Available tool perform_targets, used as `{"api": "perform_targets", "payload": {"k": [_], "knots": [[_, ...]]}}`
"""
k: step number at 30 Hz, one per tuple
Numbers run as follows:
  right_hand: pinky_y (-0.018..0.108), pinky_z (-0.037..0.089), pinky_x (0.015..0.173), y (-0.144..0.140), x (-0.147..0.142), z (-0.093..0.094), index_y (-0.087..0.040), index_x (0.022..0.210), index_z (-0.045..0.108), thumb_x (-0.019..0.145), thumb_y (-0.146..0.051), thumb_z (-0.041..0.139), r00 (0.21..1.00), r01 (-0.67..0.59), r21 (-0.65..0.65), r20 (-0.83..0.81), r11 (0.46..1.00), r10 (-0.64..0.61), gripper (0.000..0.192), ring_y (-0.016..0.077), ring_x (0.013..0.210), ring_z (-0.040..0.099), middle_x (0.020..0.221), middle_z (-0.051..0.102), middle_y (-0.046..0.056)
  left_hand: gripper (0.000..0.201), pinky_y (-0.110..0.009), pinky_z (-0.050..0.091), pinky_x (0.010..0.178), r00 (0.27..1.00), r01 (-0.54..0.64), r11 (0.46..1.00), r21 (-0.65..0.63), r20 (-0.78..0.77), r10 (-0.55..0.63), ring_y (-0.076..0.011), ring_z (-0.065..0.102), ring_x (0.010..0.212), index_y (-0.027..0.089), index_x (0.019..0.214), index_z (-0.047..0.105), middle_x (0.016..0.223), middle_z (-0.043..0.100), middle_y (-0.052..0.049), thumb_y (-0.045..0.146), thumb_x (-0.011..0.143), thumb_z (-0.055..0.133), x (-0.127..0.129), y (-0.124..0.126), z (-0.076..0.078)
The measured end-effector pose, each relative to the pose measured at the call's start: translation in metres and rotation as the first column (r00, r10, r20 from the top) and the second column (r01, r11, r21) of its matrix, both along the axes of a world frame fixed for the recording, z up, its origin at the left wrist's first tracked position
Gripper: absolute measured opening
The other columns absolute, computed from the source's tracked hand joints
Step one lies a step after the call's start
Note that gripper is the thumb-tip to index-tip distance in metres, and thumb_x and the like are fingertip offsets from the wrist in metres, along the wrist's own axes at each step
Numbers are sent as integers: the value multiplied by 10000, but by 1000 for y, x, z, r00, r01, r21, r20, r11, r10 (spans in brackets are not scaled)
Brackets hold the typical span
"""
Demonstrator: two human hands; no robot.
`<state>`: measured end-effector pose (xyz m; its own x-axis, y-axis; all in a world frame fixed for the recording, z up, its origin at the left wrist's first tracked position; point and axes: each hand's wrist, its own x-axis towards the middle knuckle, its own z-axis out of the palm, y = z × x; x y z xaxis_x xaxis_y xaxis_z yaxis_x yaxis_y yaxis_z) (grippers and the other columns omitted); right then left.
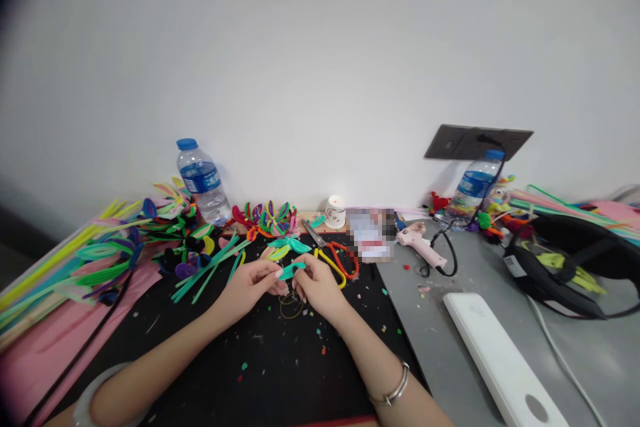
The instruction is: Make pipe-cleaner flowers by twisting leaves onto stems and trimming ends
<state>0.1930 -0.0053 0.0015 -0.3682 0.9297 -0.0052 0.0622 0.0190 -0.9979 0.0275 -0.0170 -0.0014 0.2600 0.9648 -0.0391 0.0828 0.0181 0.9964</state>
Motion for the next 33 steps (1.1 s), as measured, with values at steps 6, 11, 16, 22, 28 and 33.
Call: {"api": "perform_targets", "payload": {"k": [6, 11, 16, 22, 28, 33], "knots": [[171, 287, 337, 0, -2, 0, -182, 766, 449, 767, -243, 455, 1000, 17, -10, 6, 1000, -17, 62, 50, 328, 359, 474, 451, -95, 198, -327, 543, 636, 1000, -9, 1000, 0, 5, 9, -209, 673, 637, 141, 784, 602, 681, 690, -68, 337, 773, 572, 1, 0, 0], [172, 286, 333, -1, -2, 2, -182, 768, 454, 743, -223, 450, 999, 40, -17, 27, 999, -39, 48, 55, 328, 352, 464, 444, -94, 198, -334, 547, 648, 1000, -15, 1000, 5, 11, 15, -210, 677, 640, 139, 786, 596, 680, 691, -69, 335, 777, 570, 1, 1, -1], [185, 266, 328, -1, 0, 1, -191, 763, 450, 804, -351, 456, 999, 37, -6, 14, 999, -37, 165, 62, 324, 361, 498, 464, -80, 208, -337, 542, 682, 999, 1, 1000, 5, 41, -1, -213, 679, 685, 144, 817, 601, 714, 700, -73, 347, 787, 568, 0, -1, 3], [209, 294, 409, -4, 4, -1, -192, 594, 408, 903, -424, 331, 979, 24, 197, 192, 980, -63, 393, 85, 415, 374, 476, 409, -47, 254, -280, 515, 593, 994, 87, 996, -14, 70, -86, -177, 661, 619, 144, 818, 584, 732, 688, -69, 395, 798, 554, 1, -1, 3], [235, 289, 486, -6, 5, 6, -198, 568, 358, 928, -285, 280, 878, -10, 484, 423, 875, -224, 378, 110, 482, 383, 514, 392, -27, 400, -186, 362, 389, 984, 164, 986, 9, -69, -163, -87, 495, 358, 145, 596, 527, 452, 568, 2, 454, 841, 460, 3, -4, 1], [245, 279, 528, -9, 3, 7, -181, 655, 449, 889, -206, 338, 691, -106, 632, 602, 768, -400, 260, 131, 545, 449, 599, 478, 8, 422, -164, 320, 344, 984, 147, 989, 15, -108, -144, -65, 431, 299, 152, 552, 492, 403, 533, 20, 461, 838, 460, 3, -7, 3]]}}
